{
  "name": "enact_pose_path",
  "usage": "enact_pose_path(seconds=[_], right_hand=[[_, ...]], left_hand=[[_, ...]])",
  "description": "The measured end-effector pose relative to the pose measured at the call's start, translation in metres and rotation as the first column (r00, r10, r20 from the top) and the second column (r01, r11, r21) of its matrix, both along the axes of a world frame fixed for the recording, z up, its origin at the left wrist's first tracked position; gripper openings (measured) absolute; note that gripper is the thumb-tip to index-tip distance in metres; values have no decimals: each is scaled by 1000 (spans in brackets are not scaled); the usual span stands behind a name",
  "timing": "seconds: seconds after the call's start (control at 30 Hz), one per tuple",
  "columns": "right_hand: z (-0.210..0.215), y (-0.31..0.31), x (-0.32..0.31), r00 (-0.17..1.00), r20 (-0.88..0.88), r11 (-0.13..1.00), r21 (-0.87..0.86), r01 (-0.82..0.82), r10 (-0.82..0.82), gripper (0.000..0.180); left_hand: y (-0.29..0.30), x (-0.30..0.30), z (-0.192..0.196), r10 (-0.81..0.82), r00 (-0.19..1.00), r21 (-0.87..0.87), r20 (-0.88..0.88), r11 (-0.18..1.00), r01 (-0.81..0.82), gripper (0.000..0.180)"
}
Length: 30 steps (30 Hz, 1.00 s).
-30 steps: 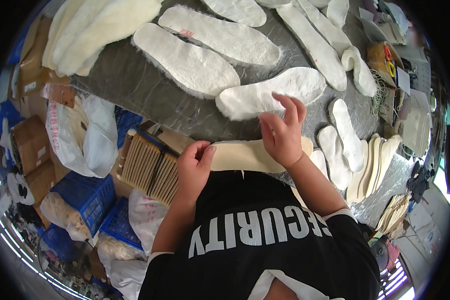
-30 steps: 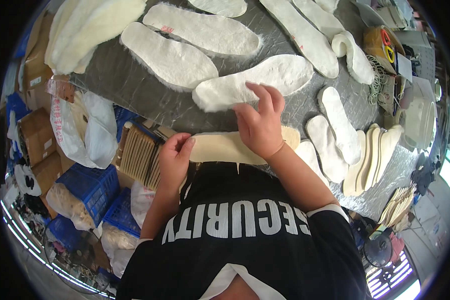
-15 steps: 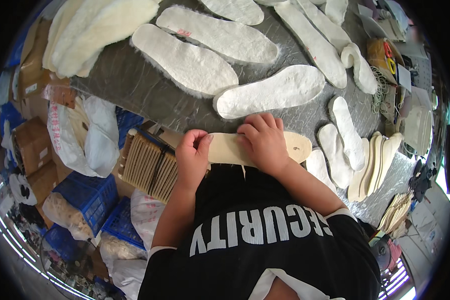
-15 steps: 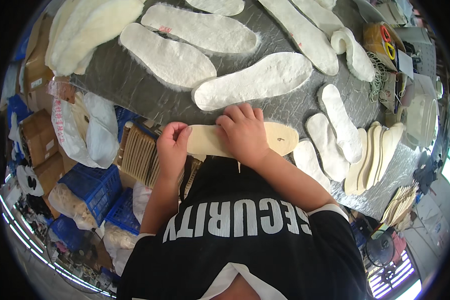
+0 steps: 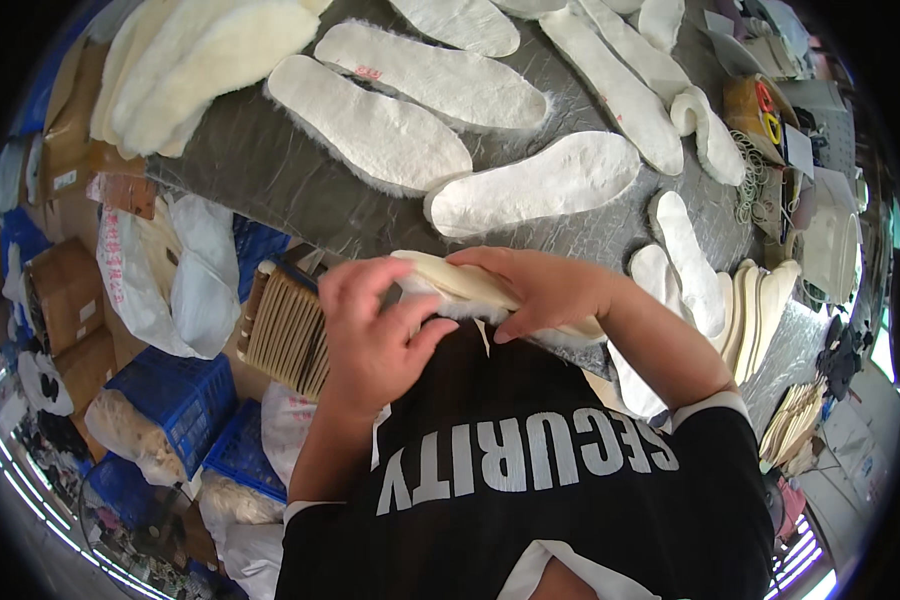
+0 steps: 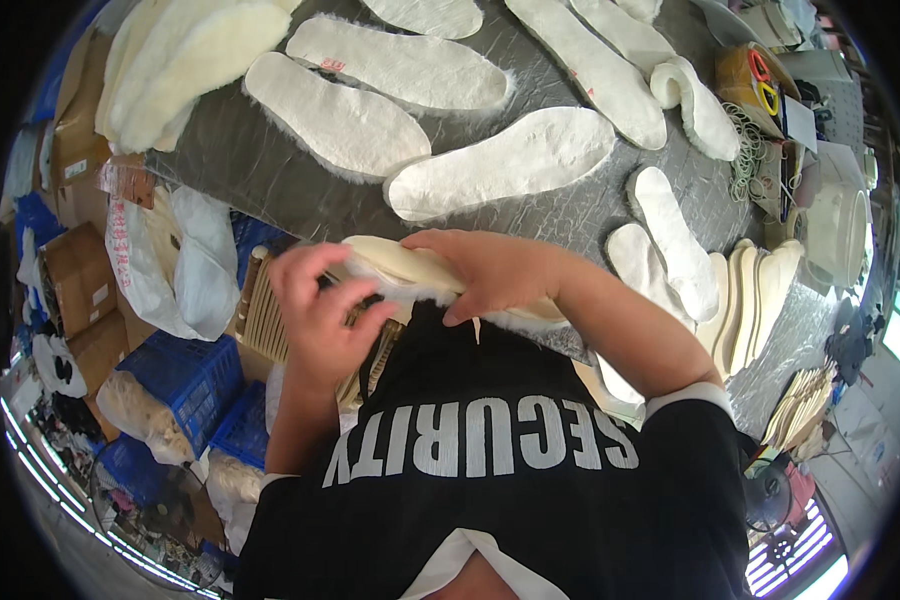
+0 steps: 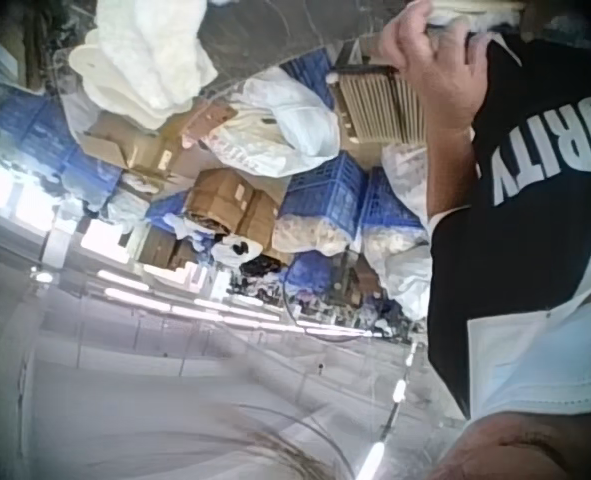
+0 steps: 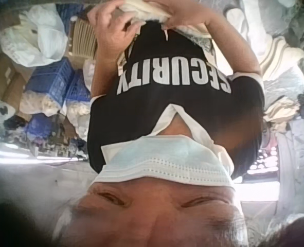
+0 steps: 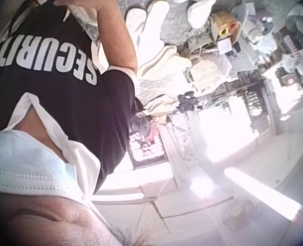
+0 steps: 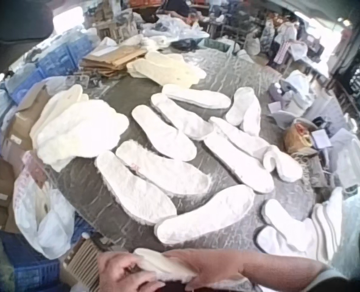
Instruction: Picking up and matching different layers of shoe insoles at a workstation.
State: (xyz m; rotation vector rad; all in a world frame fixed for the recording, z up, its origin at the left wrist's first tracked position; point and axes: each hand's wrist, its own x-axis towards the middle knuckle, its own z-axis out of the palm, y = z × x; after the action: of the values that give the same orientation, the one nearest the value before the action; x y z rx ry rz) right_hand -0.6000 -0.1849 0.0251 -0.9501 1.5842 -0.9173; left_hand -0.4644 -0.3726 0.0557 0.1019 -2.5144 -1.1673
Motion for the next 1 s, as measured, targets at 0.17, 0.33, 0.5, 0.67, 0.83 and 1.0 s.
enact_pose_path(seconds=[0.17,0.33,0.5,0.67,0.83,1.0], right_hand=[[-6,-9,-19,843,534,990,78,-120,60,99],[-13,-11,-18,735,677,993,52,-104,41,108],[-20,-13,-18,702,711,993,48,-110,43,112],[-26,-10,-16,653,756,995,33,-95,37,106],[-27,-11,-15,661,744,986,21,-164,94,106],[-17,-1,-22,739,648,977,-36,-212,184,110]], left_hand=[[4,-3,-5,-160,987,-287,-4,946,153,22],[2,-8,-5,-155,988,-314,-18,939,141,23],[0,-9,-5,-103,995,-304,-4,948,97,22],[-3,-9,-3,-150,988,-350,16,925,146,20],[-3,-14,-7,-190,979,-254,76,946,204,14],[-6,-12,-14,-200,971,-151,128,964,219,14]])
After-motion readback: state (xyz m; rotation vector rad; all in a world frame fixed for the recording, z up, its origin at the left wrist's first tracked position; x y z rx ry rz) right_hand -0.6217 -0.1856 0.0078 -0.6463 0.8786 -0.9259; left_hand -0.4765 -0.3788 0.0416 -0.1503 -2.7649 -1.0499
